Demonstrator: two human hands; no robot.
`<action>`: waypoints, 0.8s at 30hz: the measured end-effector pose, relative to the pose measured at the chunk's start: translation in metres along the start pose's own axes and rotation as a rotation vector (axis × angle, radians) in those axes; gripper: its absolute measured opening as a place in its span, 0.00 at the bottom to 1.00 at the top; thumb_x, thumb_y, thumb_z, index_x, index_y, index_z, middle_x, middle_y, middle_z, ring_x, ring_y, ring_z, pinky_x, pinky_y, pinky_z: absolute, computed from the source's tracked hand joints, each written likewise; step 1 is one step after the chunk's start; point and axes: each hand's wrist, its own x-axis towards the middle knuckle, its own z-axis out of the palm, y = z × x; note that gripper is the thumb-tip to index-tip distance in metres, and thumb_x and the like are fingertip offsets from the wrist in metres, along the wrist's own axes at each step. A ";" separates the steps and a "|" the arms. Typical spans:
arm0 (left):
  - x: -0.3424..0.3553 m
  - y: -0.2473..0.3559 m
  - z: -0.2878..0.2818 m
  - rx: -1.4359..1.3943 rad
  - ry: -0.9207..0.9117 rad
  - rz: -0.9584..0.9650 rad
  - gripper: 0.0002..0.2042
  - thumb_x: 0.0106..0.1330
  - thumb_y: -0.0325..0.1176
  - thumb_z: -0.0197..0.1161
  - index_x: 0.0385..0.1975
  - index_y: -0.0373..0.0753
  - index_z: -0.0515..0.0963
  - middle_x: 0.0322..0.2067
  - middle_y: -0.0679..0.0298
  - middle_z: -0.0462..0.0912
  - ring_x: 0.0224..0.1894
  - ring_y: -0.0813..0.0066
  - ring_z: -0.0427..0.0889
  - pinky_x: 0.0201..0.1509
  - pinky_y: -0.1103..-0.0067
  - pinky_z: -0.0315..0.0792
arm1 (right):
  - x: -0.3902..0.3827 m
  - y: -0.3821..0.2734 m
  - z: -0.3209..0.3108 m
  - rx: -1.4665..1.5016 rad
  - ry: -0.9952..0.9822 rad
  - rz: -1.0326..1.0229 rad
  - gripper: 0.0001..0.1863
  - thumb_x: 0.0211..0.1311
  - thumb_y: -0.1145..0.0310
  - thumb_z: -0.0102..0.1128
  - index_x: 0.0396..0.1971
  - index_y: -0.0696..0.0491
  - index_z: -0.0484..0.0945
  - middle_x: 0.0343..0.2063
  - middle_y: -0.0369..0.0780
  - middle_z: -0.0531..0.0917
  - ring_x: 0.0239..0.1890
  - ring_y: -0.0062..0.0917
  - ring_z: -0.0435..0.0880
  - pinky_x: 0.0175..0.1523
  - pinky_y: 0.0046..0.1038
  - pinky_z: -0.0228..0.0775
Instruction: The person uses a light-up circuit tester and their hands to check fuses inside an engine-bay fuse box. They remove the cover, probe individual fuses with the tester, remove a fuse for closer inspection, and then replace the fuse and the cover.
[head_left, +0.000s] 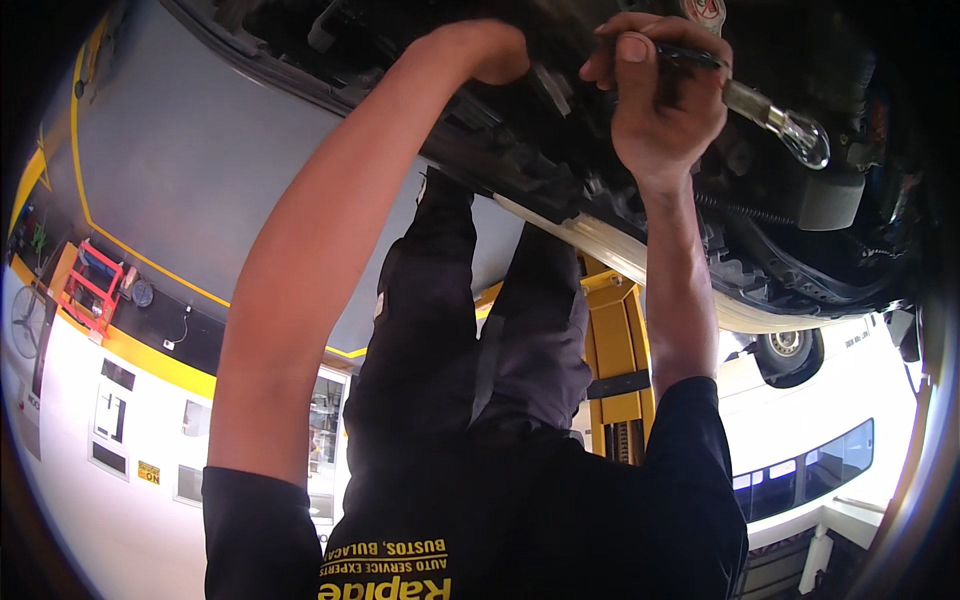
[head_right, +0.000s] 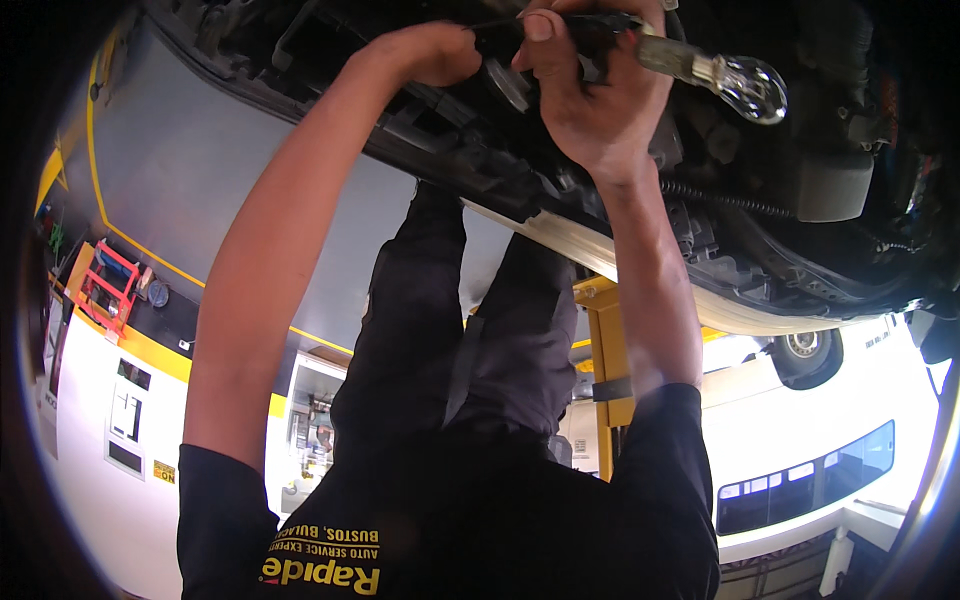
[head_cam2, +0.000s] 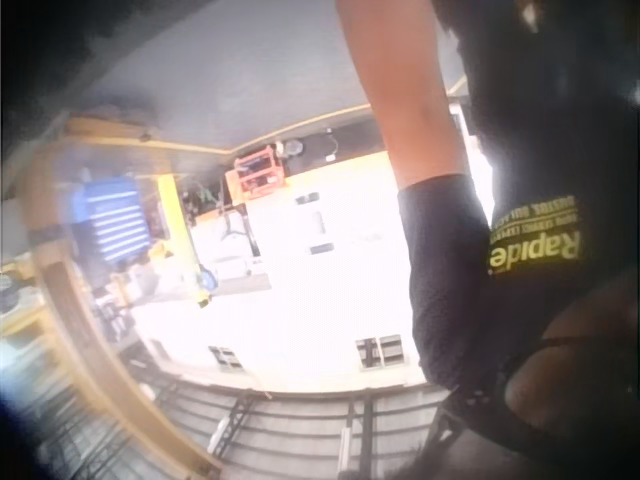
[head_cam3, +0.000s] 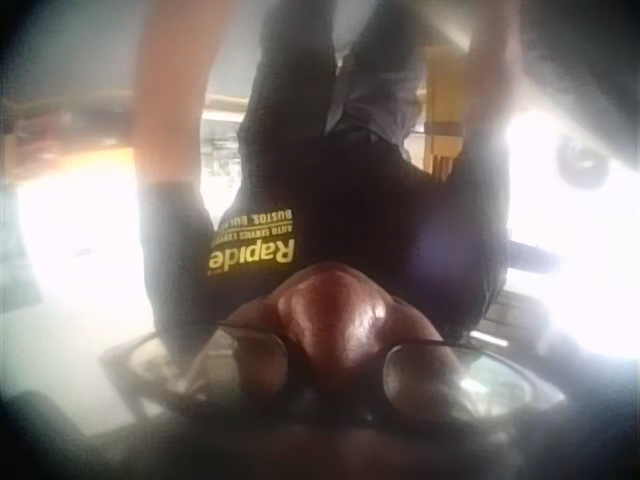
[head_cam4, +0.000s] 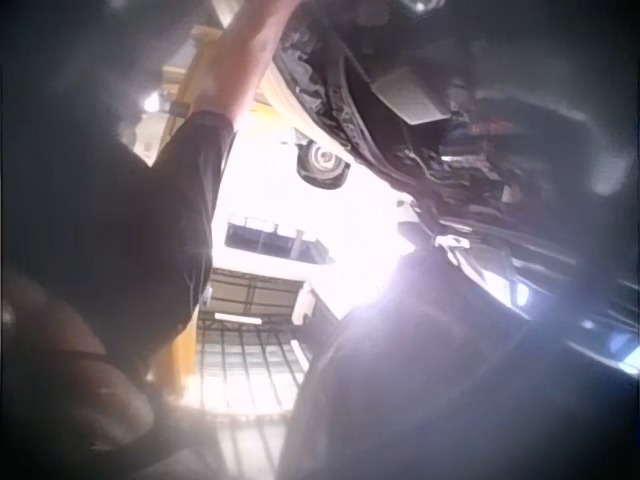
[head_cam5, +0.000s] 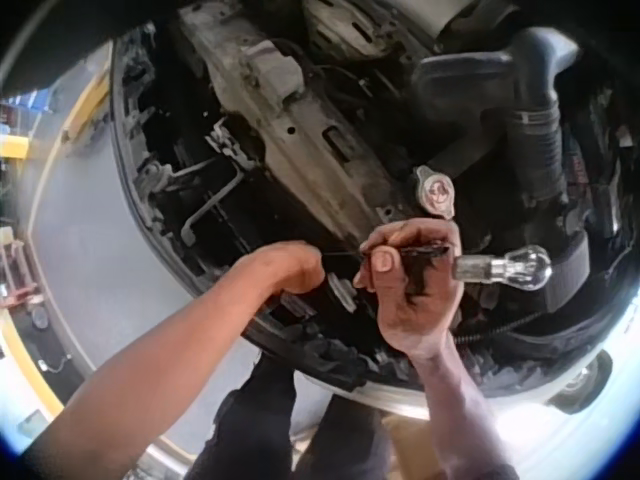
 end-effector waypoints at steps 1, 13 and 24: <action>0.003 0.005 0.008 0.016 0.037 -0.102 0.11 0.70 0.29 0.55 0.40 0.39 0.87 0.42 0.52 0.88 0.48 0.54 0.88 0.53 0.66 0.79 | -0.002 0.011 -0.005 -0.039 -0.023 -0.013 0.15 0.75 0.65 0.62 0.49 0.58 0.70 0.37 0.46 0.86 0.29 0.22 0.87 0.33 0.19 0.78; -0.047 -0.035 -0.012 0.058 0.043 0.107 0.13 0.77 0.38 0.57 0.52 0.39 0.83 0.44 0.50 0.87 0.47 0.54 0.87 0.54 0.62 0.79 | -0.010 0.011 -0.002 0.098 -0.090 0.108 0.13 0.70 0.74 0.67 0.48 0.57 0.73 0.33 0.38 0.84 0.30 0.15 0.82 0.36 0.17 0.74; -0.044 -0.039 -0.034 -0.255 -0.206 0.135 0.23 0.77 0.51 0.56 0.45 0.33 0.84 0.36 0.48 0.87 0.37 0.60 0.83 0.48 0.67 0.74 | -0.001 -0.015 0.019 -0.481 -0.359 0.129 0.09 0.67 0.67 0.72 0.37 0.56 0.82 0.26 0.39 0.87 0.28 0.20 0.85 0.34 0.25 0.75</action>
